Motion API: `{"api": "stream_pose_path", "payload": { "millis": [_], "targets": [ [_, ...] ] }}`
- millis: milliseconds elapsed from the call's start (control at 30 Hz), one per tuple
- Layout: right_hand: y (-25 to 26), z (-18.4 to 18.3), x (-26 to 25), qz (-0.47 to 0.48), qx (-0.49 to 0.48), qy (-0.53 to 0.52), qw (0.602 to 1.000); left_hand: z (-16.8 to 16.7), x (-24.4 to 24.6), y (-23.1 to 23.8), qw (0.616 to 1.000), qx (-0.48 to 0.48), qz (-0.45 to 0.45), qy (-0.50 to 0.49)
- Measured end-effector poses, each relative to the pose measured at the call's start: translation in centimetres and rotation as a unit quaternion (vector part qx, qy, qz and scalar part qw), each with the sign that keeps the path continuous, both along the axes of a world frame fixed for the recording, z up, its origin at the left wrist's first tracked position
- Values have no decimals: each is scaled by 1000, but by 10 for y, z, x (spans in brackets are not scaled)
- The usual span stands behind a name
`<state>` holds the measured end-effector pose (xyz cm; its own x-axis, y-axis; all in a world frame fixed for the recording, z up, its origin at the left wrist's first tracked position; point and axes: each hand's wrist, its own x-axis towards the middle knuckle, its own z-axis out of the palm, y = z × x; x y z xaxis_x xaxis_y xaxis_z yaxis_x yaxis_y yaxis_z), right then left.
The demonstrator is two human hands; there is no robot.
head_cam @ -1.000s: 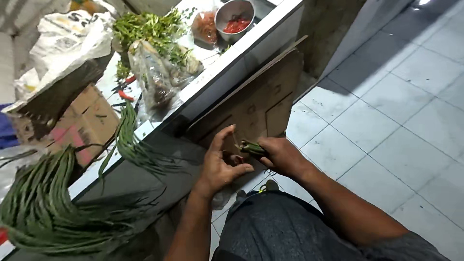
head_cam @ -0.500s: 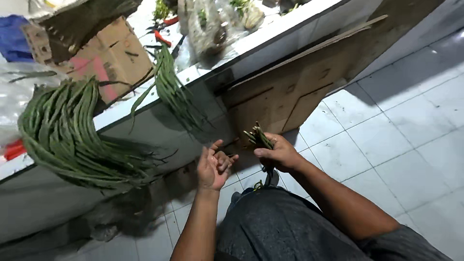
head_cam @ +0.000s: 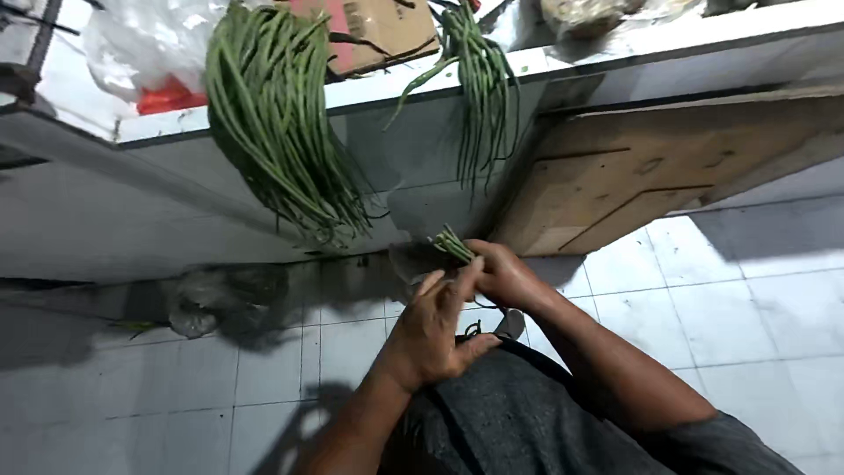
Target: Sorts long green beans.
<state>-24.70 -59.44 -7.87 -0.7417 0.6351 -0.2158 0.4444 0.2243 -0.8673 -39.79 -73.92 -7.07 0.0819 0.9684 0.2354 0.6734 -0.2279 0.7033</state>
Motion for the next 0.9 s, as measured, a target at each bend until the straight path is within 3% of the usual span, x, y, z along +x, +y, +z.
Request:
{"api": "stream_pose_path", "payload": {
  "millis": [67, 100, 133, 200, 233, 267, 300, 367, 467, 567, 633, 700, 733, 833, 900],
  "targets": [
    [-3, -9, -8, 24, -134, 180, 974, -21, -25, -15, 983, -6, 88, -160],
    [-7, -13, -12, 38, -192, 238, 951, -27, -38, -19, 940, -12, 119, -318],
    [-13, -17, -17, 45, -221, 274, 935, -26, -46, -22, 857, -27, 149, -492],
    [-28, -22, -27, 51, -174, 309, 934, -10, -56, -20, 685, -37, 194, -701],
    [-33, -22, -31, 60, -107, 312, 942, -3, -59, -18, 647, -26, 188, -739],
    [-34, -22, -35, 76, -38, 315, 945, 1, -61, -17, 638, -15, 174, -750],
    [-33, -23, -37, 89, 20, 313, 946, 2, -64, -15, 648, -11, 153, -746],
    [-27, -24, -34, 108, 126, 251, 954, 0, -71, -10, 716, -20, 106, -689],
    [-20, -10, -30, 108, 216, 7, 970, 8, -79, -3, 834, -29, 45, -549],
    [-10, 10, -42, 126, 191, -194, 954, 30, -60, 1, 947, -43, 21, -317],
    [-2, 18, -47, 117, 198, -220, 948, 45, -33, 5, 995, -38, 24, -94],
    [12, 19, -45, 89, 213, -170, 958, 48, -11, 14, 997, 14, 44, 57],
    [21, 22, -43, 68, 203, -127, 968, 39, -3, 20, 992, 76, 87, 52],
    [50, 30, -34, 17, 124, 108, 986, -1, 19, 49, 925, 260, 250, -119],
    [60, 47, -31, -6, -28, 274, 961, -20, 36, 64, 924, 215, 263, -175]
  ]
}}
